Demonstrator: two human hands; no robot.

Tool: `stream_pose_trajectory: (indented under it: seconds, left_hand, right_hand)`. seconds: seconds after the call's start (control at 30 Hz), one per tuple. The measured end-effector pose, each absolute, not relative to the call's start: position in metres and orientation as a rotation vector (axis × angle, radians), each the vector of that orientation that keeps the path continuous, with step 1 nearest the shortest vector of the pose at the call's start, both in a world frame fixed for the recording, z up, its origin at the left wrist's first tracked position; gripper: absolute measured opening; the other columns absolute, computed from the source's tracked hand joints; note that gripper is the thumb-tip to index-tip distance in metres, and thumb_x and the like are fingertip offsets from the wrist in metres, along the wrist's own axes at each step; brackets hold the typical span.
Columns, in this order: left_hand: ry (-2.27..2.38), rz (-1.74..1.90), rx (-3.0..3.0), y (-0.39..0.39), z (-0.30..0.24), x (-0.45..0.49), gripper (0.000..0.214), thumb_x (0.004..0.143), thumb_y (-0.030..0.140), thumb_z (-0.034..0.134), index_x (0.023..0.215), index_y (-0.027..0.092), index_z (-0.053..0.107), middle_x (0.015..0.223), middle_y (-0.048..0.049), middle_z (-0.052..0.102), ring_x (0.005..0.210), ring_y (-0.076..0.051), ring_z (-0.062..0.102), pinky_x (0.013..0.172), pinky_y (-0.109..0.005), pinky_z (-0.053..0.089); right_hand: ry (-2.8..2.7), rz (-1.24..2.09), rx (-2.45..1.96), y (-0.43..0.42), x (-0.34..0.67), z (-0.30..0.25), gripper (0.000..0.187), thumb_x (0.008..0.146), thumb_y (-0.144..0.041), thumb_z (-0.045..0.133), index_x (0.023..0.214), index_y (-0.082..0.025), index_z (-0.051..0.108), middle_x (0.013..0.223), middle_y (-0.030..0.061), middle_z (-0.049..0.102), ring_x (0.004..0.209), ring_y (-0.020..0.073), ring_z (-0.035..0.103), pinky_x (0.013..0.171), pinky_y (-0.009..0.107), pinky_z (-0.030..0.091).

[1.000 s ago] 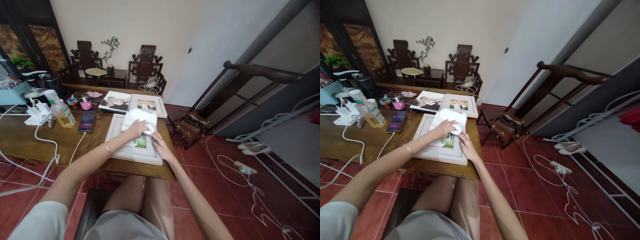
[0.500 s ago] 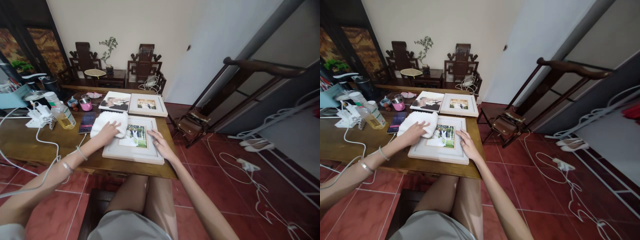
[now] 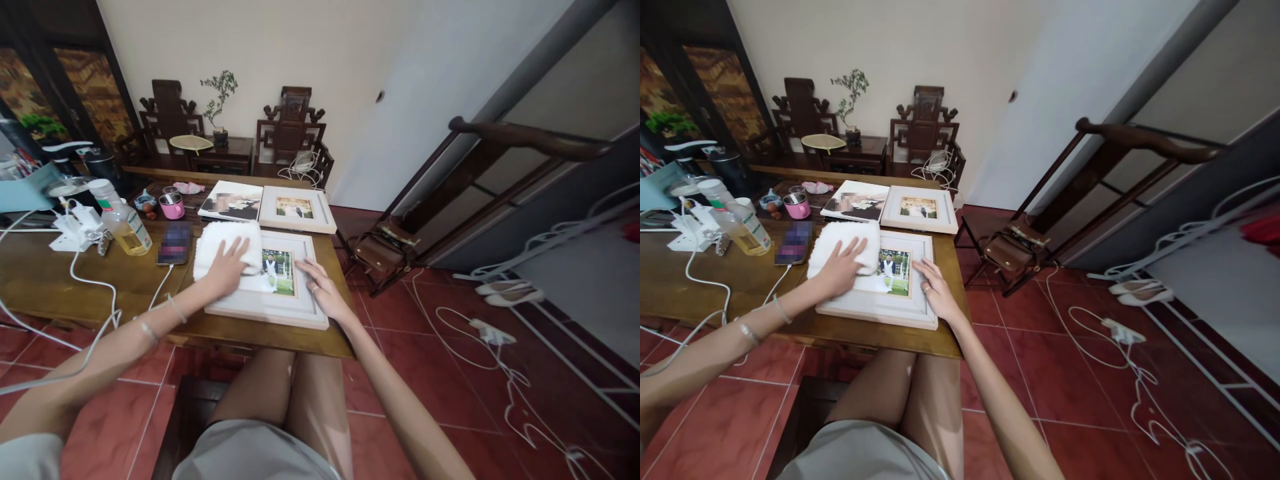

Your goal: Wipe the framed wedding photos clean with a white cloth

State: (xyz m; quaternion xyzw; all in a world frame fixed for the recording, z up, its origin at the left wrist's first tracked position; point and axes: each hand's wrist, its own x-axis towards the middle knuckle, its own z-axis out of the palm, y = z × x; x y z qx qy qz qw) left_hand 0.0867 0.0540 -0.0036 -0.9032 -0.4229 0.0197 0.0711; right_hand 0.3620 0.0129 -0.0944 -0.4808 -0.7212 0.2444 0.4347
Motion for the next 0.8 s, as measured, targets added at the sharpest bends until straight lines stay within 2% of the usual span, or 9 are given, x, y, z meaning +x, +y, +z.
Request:
stream_pose_trajectory:
  seconds: [0.1, 0.2, 0.33, 0.5, 0.63, 0.8]
  left_hand:
    - [-1.246, -0.117, -2.683, 0.092, -0.002, 0.090, 0.028, 0.092, 0.016, 0.051, 0.118, 0.014, 0.063, 0.158, -0.0124, 0.022, 0.146, -0.032, 0.017, 0.114, -0.059, 0.017]
    - [-1.241, -0.120, -2.687, 0.106, 0.003, 0.092, 0.031, 0.099, 0.030, 0.047, 0.117, 0.011, 0.061, 0.156, -0.0124, 0.028, 0.144, -0.031, 0.020, 0.113, -0.057, 0.018]
    - [-1.186, -0.019, -2.722, 0.088, 0.002, 0.090, 0.026, 0.099, 0.024, 0.045, 0.108, 0.012, 0.066, 0.151, -0.0110, 0.038, 0.141, -0.028, 0.029, 0.114, -0.053, 0.021]
    - [-1.071, 0.232, -2.794, 0.015, 0.003, 0.077, 0.026, 0.097, 0.027, 0.047, 0.104, 0.018, 0.071, 0.149, -0.0139, 0.041, 0.138, -0.034, 0.036, 0.108, -0.060, 0.030]
    - [-0.901, 0.171, -2.896, -0.035, 0.006, 0.068, 0.028, 0.098, 0.028, 0.045, 0.113, 0.022, 0.069, 0.150, -0.0126, 0.040, 0.140, -0.033, 0.035, 0.107, -0.058, 0.033]
    - [-0.970, 0.108, -2.837, -0.016, -0.004, 0.070, 0.026, 0.097, 0.030, 0.048, 0.109, 0.022, 0.070, 0.152, -0.0105, 0.036, 0.142, -0.032, 0.031, 0.111, -0.059, 0.028]
  right_hand:
    - [-1.803, 0.603, -1.194, 0.013, 0.363, -0.095, 0.049, 0.083, -0.021, 0.046, 0.130, -0.029, 0.058, 0.140, 0.0025, 0.054, 0.141, 0.0260, 0.032, 0.118, 0.055, 0.020]
    - [-1.809, 0.595, -1.194, 0.013, 0.363, -0.095, 0.049, 0.083, -0.020, 0.046, 0.131, -0.027, 0.057, 0.141, 0.0038, 0.054, 0.141, 0.0261, 0.032, 0.118, 0.055, 0.022]
    - [-1.818, 0.548, -1.204, 0.015, 0.363, -0.097, 0.050, 0.084, -0.020, 0.047, 0.133, -0.025, 0.056, 0.143, 0.0056, 0.051, 0.140, 0.0257, 0.035, 0.118, 0.055, 0.022]
    - [-1.860, 0.500, -1.229, 0.017, 0.360, -0.096, 0.046, 0.089, -0.026, 0.047, 0.135, -0.024, 0.054, 0.145, 0.0063, 0.050, 0.139, 0.0250, 0.037, 0.118, 0.054, 0.024]
    - [-1.902, 0.475, -1.236, 0.017, 0.360, -0.096, 0.047, 0.091, -0.027, 0.045, 0.137, -0.021, 0.053, 0.145, 0.0083, 0.049, 0.139, 0.0252, 0.035, 0.118, 0.053, 0.024]
    - [-1.924, 0.476, -1.238, 0.018, 0.362, -0.099, 0.047, 0.091, -0.026, 0.044, 0.138, -0.021, 0.051, 0.146, 0.0089, 0.048, 0.140, 0.0257, 0.033, 0.118, 0.055, 0.023]
